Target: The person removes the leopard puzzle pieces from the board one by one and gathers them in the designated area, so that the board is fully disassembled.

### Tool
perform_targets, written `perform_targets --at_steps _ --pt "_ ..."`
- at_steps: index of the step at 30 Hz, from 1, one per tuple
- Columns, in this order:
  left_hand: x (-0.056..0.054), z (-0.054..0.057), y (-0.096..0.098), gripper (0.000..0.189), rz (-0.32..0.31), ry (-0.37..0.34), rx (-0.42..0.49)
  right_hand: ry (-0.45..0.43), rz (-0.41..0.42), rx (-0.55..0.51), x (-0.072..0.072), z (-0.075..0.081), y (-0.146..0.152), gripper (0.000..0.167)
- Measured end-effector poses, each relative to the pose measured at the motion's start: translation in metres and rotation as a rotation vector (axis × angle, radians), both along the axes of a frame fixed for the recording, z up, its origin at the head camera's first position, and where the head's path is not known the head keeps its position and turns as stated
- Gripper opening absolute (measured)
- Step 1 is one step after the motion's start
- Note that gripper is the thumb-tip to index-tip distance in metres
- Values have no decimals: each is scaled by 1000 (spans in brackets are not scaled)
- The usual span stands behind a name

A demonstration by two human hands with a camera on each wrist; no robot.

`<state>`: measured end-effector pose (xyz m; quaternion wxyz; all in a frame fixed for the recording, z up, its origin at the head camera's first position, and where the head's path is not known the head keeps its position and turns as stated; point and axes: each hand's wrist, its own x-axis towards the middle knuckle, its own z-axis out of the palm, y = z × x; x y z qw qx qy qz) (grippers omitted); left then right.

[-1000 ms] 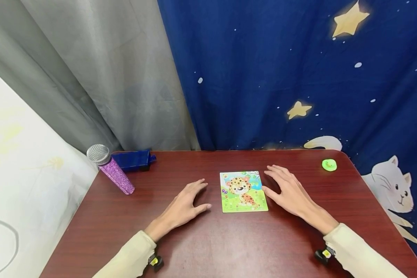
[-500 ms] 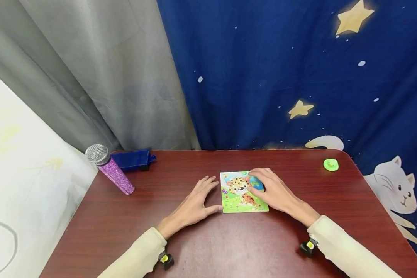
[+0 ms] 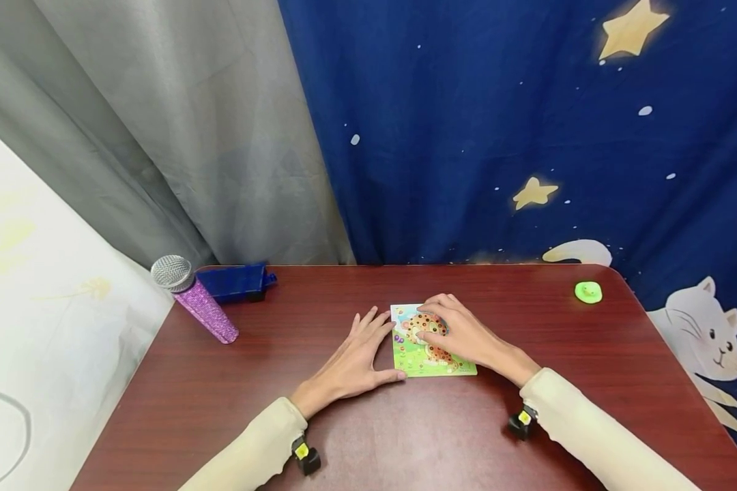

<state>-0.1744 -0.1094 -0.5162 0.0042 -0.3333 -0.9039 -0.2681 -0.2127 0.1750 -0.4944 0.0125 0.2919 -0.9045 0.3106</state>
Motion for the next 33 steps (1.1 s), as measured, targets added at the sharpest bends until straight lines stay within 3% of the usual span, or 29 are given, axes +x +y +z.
perform_targets --at_steps 7,16,24,33 --pt "-7 -8 3 105 14 75 -79 -23 18 -23 -9 -6 -8 54" --pt "-9 -17 4 110 26 77 -156 -81 37 -32 -13 -14 -14 55" --pt "-9 -19 5 110 38 83 -182 -130 11 16 -13 -11 -20 56" --pt "-12 -14 5 111 35 73 -191 -93 11 55 -17 -5 -27 51"
